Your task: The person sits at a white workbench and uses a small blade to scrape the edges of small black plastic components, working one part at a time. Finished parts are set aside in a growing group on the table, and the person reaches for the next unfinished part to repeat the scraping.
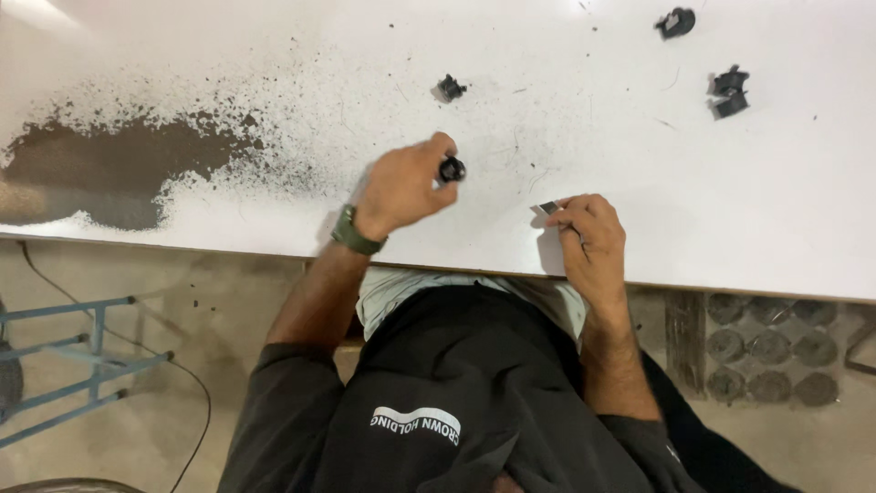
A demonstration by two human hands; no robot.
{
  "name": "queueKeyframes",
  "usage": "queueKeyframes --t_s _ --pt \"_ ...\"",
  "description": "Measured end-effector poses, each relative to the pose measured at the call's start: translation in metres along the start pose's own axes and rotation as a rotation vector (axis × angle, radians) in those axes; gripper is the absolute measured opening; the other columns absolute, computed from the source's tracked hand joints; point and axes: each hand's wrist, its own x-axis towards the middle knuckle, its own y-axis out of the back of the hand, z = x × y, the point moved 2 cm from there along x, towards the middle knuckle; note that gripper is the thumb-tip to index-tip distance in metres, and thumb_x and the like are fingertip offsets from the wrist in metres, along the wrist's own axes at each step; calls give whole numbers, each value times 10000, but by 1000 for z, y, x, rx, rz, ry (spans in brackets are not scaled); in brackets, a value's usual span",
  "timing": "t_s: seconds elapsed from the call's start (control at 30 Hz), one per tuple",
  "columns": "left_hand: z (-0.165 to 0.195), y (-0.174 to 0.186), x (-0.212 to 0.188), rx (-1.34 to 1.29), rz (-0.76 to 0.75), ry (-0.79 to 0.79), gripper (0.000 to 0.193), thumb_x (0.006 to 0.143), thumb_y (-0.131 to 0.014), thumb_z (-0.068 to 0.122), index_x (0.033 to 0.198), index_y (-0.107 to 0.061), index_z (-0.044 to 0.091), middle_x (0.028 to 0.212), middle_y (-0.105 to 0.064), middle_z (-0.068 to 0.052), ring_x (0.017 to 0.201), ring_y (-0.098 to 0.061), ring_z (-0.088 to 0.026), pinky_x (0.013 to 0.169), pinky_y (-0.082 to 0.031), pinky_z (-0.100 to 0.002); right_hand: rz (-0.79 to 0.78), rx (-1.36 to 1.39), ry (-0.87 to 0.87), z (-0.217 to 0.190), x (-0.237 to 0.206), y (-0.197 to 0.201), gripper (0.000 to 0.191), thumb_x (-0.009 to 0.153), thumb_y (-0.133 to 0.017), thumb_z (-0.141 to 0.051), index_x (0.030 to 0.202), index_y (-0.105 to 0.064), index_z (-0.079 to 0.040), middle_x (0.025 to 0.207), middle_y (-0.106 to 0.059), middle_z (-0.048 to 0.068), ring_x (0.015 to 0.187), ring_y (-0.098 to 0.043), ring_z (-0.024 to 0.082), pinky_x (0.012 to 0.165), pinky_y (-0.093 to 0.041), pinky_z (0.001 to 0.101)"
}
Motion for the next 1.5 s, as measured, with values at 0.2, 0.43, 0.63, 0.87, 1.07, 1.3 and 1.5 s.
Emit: queueKeyframes --t_s 0.2,0.43,0.63,0.87,1.07,1.3,1.5 --pt "61 -58 -48 -812 77 -126 403 910 -749 155 1225 -553 -5 886 -672 -108 652 -512 -85 545 -432 -248 -101 -286 220 -15 -5 -12 368 783 -776 -95 1139 -707 -36 1191 -593 137 1268 -540 367 1144 -343 587" --pt "67 -65 -63 -821 27 -24 265 957 -751 190 1133 -659 15 910 -754 -82 729 -664 -67 604 -538 -244 46 -272 130 -16 -30 -31 424 831 -878 -193 1201 -718 -60 1236 -583 121 1302 -542 330 1226 -298 593" --pt "72 -44 -76 -317 305 -163 371 904 -815 214 1218 -662 93 1020 -726 -70 883 -714 -243 725 -568 -371 31 -336 156 -12 -33 -34 404 822 -917 -225 1149 -722 -92 1198 -607 97 1258 -570 291 1220 -301 567" --pt "84 -38 -86 -26 373 -529 528 825 -741 100 1339 -647 173 1371 -596 -123 1216 -597 -298 982 -513 -429 -61 -406 154 -19 -30 -33 489 737 -898 -207 1177 -710 -104 1180 -620 84 1265 -571 301 1204 -308 572" --pt "73 -49 -76 31 362 -484 371 863 -731 71 1224 -699 150 1247 -648 -27 1260 -603 -251 983 -499 -424 -41 -384 178 -24 -25 -32 468 755 -897 -248 1149 -704 -83 1186 -611 111 1238 -560 308 1170 -311 583" --pt "72 -48 -81 -2 474 -493 305 846 -767 80 1149 -737 84 1237 -663 -44 1213 -618 -259 921 -512 -418 15 -342 193 -21 -30 -31 400 801 -874 -285 1093 -694 -78 1131 -613 102 1174 -587 294 1153 -346 595" --pt "82 -57 -85 -36 556 -505 260 827 -784 58 1081 -741 96 1267 -657 -51 1233 -614 -271 948 -510 -417 37 -405 198 -18 -32 -30 395 785 -860 -286 1068 -697 -64 1129 -616 109 1162 -587 287 1156 -340 614"
